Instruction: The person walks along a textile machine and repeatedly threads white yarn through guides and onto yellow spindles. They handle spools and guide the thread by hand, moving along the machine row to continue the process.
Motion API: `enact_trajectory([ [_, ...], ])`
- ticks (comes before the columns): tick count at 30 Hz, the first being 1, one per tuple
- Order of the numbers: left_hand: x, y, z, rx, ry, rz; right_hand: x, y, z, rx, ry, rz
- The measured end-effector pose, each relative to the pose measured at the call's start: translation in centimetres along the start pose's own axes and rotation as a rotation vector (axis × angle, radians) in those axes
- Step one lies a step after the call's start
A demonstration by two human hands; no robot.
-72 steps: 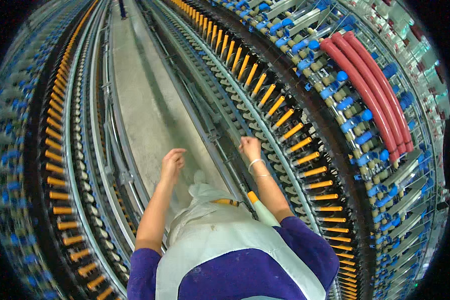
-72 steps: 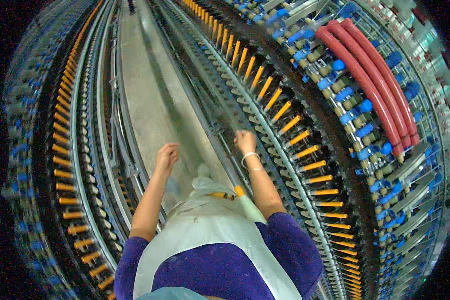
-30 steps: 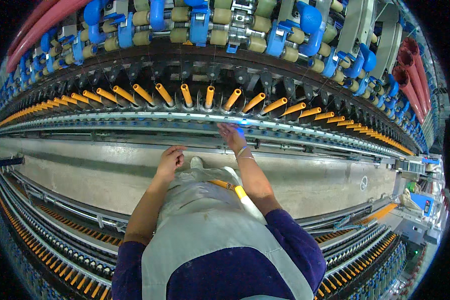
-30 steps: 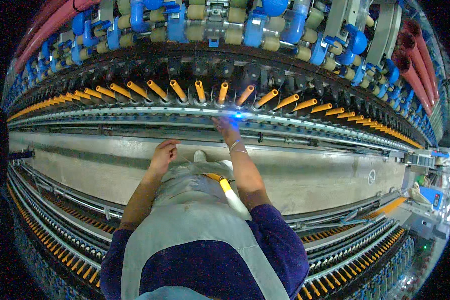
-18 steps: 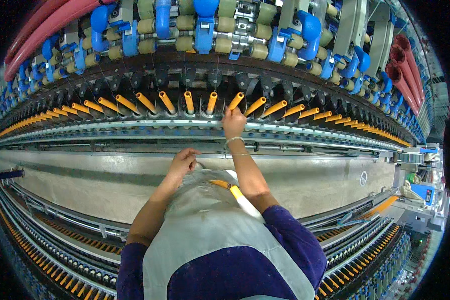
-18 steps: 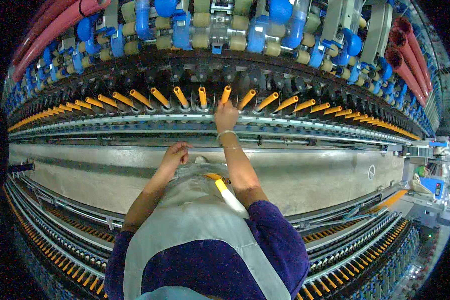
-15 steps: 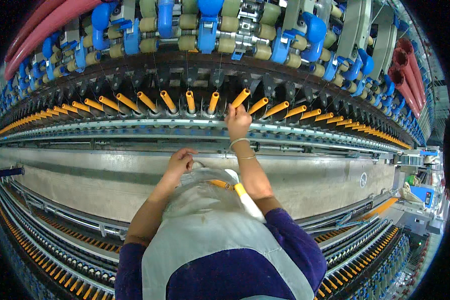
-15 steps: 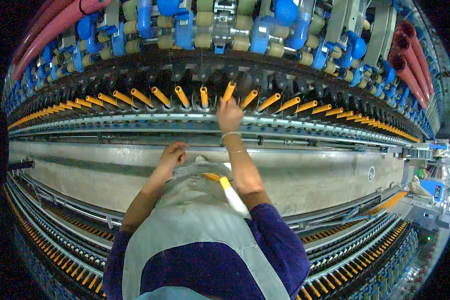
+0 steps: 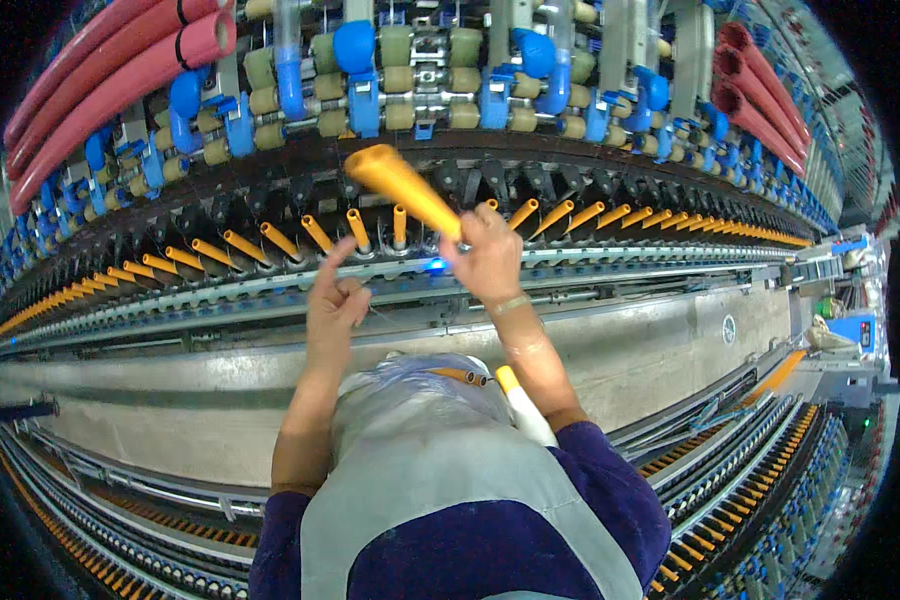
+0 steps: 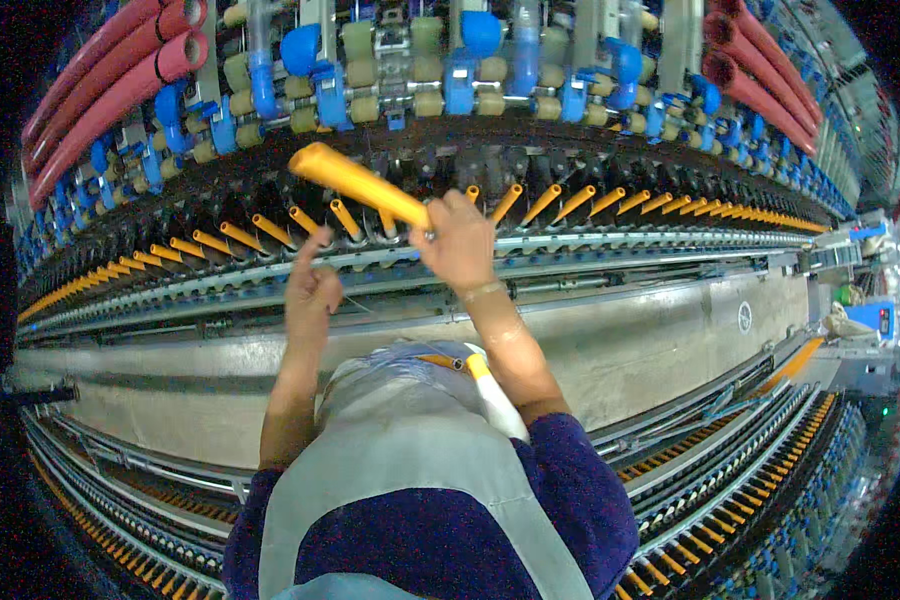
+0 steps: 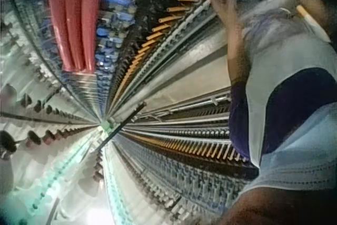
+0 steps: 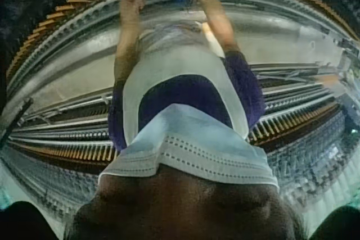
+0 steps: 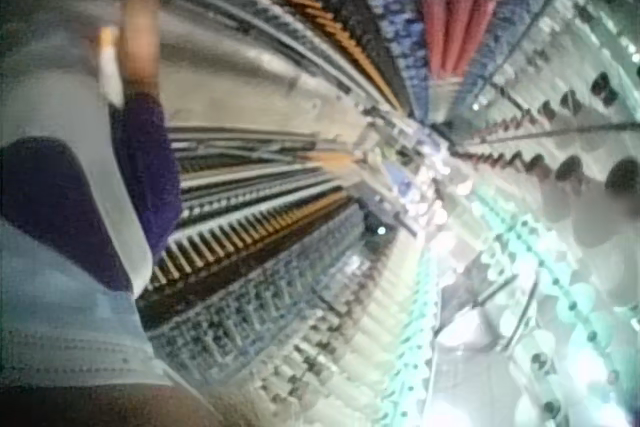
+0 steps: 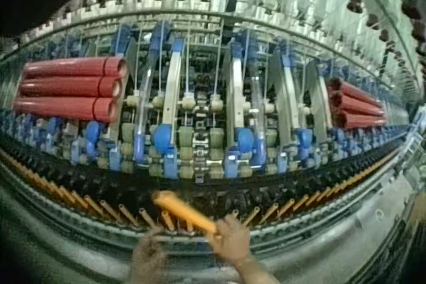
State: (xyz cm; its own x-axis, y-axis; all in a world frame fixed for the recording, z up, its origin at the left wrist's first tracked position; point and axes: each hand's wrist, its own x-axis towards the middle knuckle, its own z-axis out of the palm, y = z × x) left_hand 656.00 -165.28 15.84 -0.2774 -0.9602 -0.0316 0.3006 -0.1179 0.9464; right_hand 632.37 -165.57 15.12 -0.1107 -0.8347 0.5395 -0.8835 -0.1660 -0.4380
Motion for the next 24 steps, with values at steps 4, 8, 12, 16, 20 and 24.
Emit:
enact_trajectory([
  [4, 1.3, 5.6, 1.2, 0.063, 0.041, 0.029, -1.1, -2.2, -7.8, -0.022, -0.423, -0.097],
  [8, 0.6, 4.9, 3.0, -0.147, -0.09, -0.156, 0.0, -0.2, -13.2, 0.614, -0.35, -0.135],
  [12, -3.1, -1.3, 9.7, -0.373, -0.288, -0.462, -0.2, 0.4, -12.0, 1.456, 0.058, 0.351],
  [16, -4.7, -6.1, 13.5, -0.516, -0.173, -0.504, -3.7, -1.0, -7.6, 1.562, -0.082, 0.414],
  [20, -4.3, -7.6, 10.7, -0.159, -0.365, -0.501, -7.4, 1.2, -6.5, 1.723, -0.311, 0.59],
  [24, -3.2, -8.0, 8.2, 0.759, -0.169, -0.105, -9.8, 5.8, -5.1, 0.765, -0.477, 0.39],
])
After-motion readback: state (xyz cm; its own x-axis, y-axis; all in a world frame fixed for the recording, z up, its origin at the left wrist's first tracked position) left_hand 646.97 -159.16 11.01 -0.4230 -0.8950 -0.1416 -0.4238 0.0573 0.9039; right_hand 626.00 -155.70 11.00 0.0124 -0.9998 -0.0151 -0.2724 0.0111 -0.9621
